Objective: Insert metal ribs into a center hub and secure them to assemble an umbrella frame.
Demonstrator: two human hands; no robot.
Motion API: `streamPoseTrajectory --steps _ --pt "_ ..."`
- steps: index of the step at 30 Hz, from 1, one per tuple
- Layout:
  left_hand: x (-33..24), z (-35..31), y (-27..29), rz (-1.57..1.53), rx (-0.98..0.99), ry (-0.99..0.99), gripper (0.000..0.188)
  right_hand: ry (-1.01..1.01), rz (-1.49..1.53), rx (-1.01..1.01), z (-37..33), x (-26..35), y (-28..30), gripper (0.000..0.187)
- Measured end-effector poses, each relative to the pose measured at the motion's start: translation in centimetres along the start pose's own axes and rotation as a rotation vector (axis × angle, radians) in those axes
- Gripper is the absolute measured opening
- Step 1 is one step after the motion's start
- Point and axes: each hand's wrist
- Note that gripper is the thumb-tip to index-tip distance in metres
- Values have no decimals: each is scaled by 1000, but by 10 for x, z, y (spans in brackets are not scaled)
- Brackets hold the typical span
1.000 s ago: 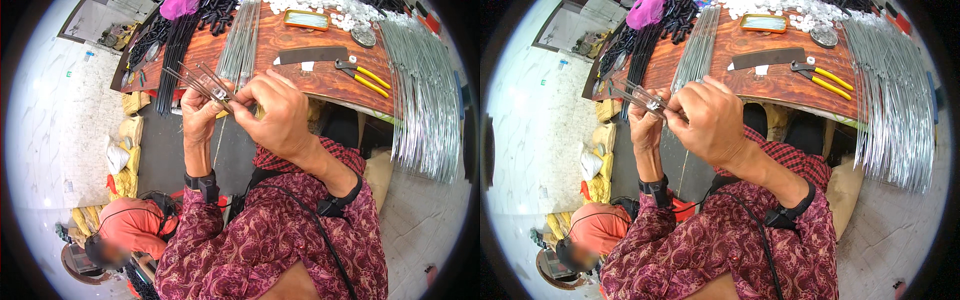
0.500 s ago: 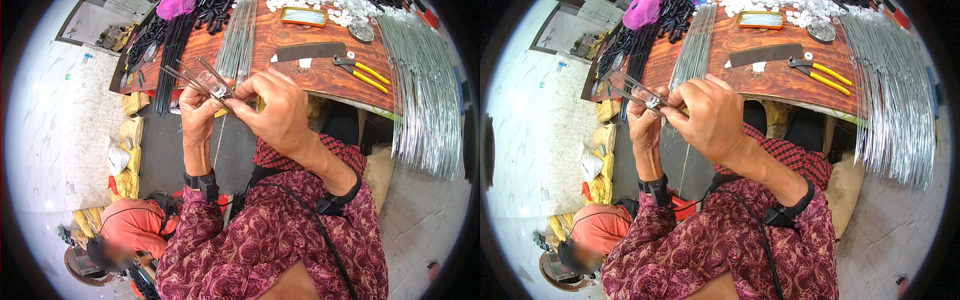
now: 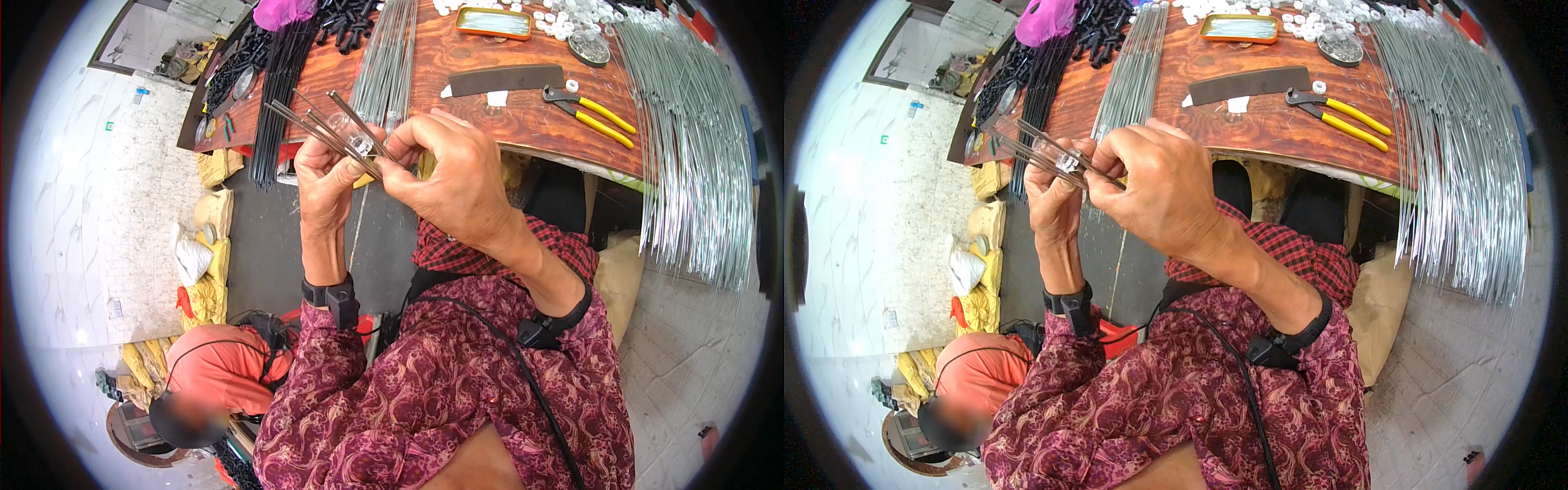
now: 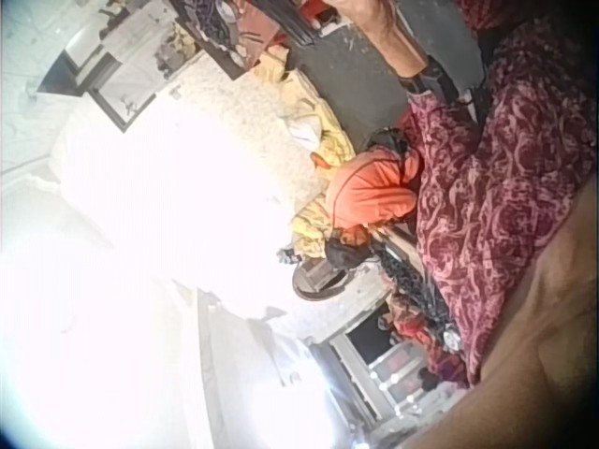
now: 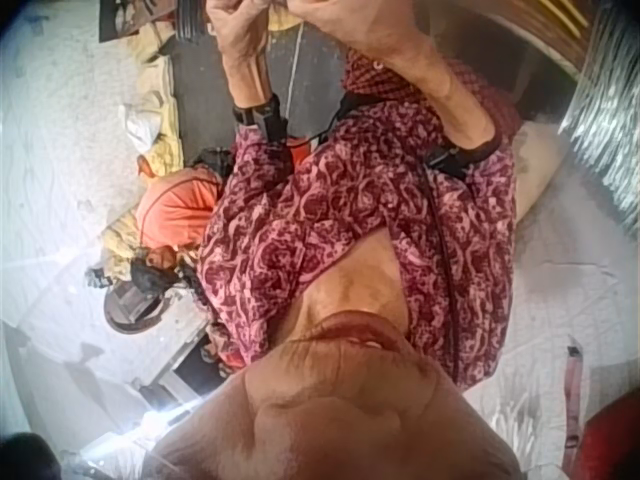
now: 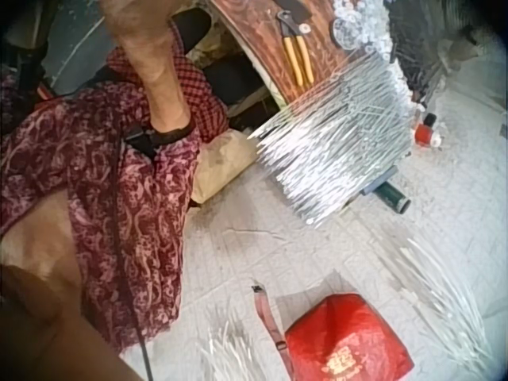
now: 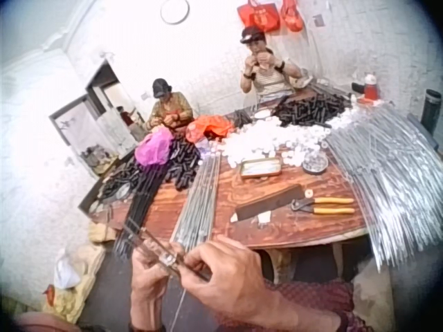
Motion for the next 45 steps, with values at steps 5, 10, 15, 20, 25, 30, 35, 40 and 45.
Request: streamPoseTrajectory --steps 5,10,15,20,25,30,35,40,45 --pt "2 3 2 49 18 -15 42 54 -55 -64 2 2 2 18" --pt "1 1 2 80 10 -20 41 -204 229 120 5 -6 8 22" --pt "-1 3 -7 79 -46 -65 39 -355 610 394 17 -12 21 41" --pt "1 4 -5 92 -62 -47 39 -217 444 390 20 -9 23 51" --pt "2 4 -5 41 -55 -41 40 -138 200 182 14 -11 9 50" --pt "1 2 1 54 -87 -74 41 80 -98 -108 4 -13 6 45" --pt "0 1 0 66 -105 -54 41 16 -133 16 -9 -4 8 31" --pt "-1 -1 -2 70 -62 -46 41 -68 -80 34 -11 -1 -3 25" --pt "0 -2 2 51 -59 -32 41 -217 112 104 -9 5 2 20"
Point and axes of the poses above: each hand's wrist, its own z-axis towards the middle knuckle, its own y-axis out of the back of the hand, x = y × z, and after that the axes turned 4 degrees about -y, right-handed
